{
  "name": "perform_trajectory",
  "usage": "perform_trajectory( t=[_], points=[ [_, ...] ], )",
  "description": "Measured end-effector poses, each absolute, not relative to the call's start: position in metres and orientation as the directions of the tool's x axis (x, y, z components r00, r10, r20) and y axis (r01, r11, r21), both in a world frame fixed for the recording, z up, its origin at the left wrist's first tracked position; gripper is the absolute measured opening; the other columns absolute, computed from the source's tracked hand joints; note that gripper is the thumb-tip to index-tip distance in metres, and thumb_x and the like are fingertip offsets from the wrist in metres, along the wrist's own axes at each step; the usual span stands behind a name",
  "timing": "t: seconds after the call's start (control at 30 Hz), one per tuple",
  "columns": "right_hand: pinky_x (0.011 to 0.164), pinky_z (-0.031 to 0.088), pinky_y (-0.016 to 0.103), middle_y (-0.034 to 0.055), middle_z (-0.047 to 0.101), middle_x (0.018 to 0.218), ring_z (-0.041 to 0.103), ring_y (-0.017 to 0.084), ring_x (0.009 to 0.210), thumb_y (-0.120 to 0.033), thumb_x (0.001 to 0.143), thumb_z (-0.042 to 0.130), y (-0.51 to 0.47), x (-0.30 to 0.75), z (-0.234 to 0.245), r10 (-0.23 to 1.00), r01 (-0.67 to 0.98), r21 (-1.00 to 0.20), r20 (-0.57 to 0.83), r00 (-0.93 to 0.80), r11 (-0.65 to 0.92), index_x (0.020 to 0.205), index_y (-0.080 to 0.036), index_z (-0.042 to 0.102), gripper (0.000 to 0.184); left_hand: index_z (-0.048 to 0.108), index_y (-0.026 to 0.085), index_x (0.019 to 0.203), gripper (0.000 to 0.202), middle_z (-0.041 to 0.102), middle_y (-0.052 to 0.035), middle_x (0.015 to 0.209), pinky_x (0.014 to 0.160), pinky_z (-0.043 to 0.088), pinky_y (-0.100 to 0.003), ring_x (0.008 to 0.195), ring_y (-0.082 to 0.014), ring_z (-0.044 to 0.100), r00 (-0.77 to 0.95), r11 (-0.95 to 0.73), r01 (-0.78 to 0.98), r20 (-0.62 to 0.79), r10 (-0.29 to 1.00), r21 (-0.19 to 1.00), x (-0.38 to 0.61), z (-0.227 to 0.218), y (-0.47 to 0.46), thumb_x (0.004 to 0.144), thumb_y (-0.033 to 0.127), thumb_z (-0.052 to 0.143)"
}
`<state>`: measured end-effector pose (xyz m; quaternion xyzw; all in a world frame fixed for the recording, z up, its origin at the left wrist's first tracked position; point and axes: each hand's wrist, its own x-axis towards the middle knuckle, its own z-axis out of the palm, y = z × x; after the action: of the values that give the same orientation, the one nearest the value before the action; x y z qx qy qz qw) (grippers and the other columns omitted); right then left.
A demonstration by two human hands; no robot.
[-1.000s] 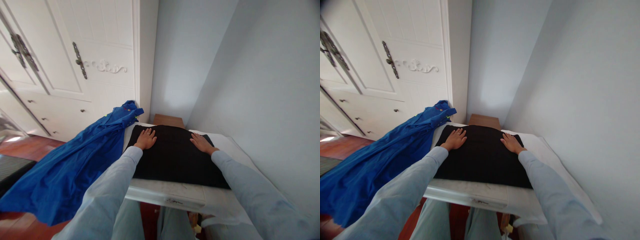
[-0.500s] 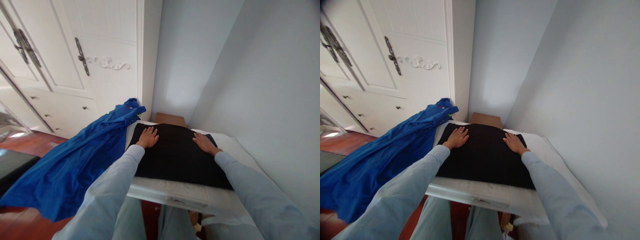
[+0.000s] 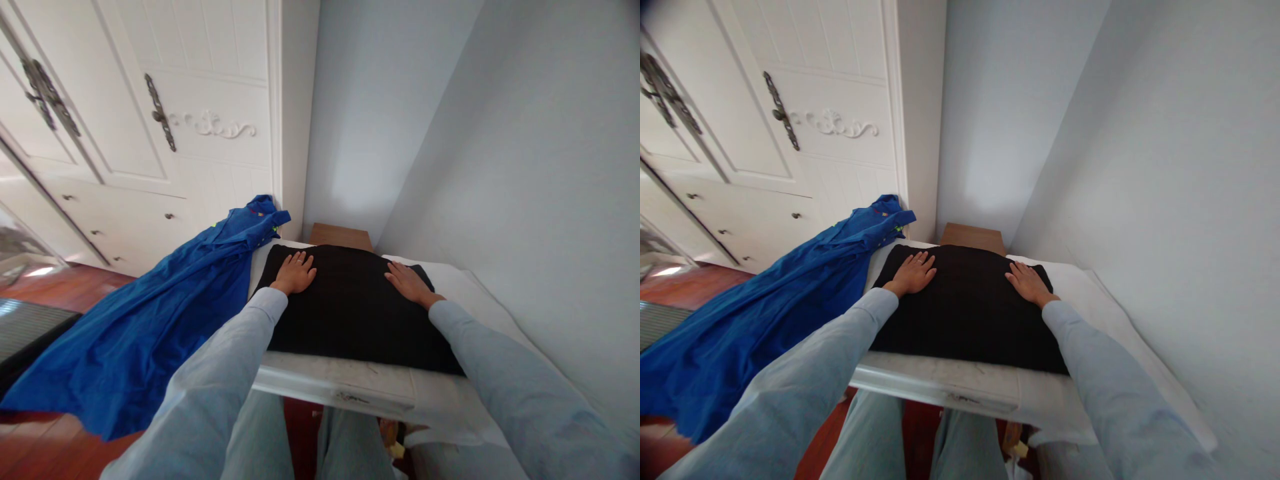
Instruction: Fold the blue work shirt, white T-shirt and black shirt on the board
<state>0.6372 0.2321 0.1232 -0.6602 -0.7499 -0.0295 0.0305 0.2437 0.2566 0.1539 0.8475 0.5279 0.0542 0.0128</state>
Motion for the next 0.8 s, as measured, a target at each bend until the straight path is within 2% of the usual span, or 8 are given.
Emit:
perform_trajectory(
  t=[0.5, 0.57, 0.67, 0.8],
  points=[
    [0.121, 0.025, 0.048, 0.0181, 0.036, 0.158, 0.029, 0.031, 0.148, -0.055, 0.099, 0.02, 0.228, 0.632, 0.128, 0.988, 0.991, -0.01, 0.087, -0.129, 0.13, 0.151, -0.009, 0.04, 0.071, 0.038, 0.012, 0.152, 0.062, 0.033, -0.0178, 0.16, 0.121, 0.019, -0.047, 0.149, -0.0315, 0.027, 0.432, -0.443, 0.892, 0.123, 0.894, 0.091, 0.243, 0.152, 0.256, 0.101, 0.045, 0.028],
    [0.12, 0.026, 0.048, 0.0171, 0.036, 0.159, 0.029, 0.031, 0.148, -0.054, 0.1, 0.02, 0.228, 0.632, 0.128, 0.989, 0.992, -0.012, 0.086, -0.123, 0.125, 0.151, -0.011, 0.04, 0.07, 0.044, 0.011, 0.148, 0.06, 0.036, -0.0193, 0.158, 0.12, 0.022, -0.046, 0.147, -0.0318, 0.03, 0.414, -0.436, 0.893, 0.179, 0.893, 0.109, 0.243, 0.153, 0.253, 0.1, 0.045, 0.034],
    [0.12, 0.026, 0.048, 0.018, 0.037, 0.158, 0.031, 0.031, 0.148, -0.054, 0.1, 0.021, 0.23, 0.634, 0.126, 0.986, 0.991, -0.005, 0.097, -0.133, 0.134, 0.15, -0.01, 0.041, 0.07, 0.058, 0.008, 0.133, 0.049, 0.045, -0.0203, 0.15, 0.115, 0.031, -0.042, 0.141, -0.0305, 0.039, 0.348, -0.418, 0.894, 0.337, 0.875, 0.162, 0.244, 0.157, 0.246, 0.097, 0.038, 0.04],
    [0.119, 0.029, 0.049, 0.0182, 0.04, 0.156, 0.034, 0.031, 0.146, -0.052, 0.099, 0.022, 0.231, 0.634, 0.125, 0.978, 0.987, 0.008, 0.132, -0.16, 0.16, 0.148, -0.009, 0.044, 0.068, 0.062, 0.013, 0.123, 0.039, 0.057, -0.0154, 0.137, 0.11, 0.038, -0.043, 0.129, -0.0284, 0.049, 0.282, -0.465, 0.834, 0.494, 0.822, 0.298, 0.24, 0.165, 0.238, 0.094, 0.028, 0.04]
  ],
)
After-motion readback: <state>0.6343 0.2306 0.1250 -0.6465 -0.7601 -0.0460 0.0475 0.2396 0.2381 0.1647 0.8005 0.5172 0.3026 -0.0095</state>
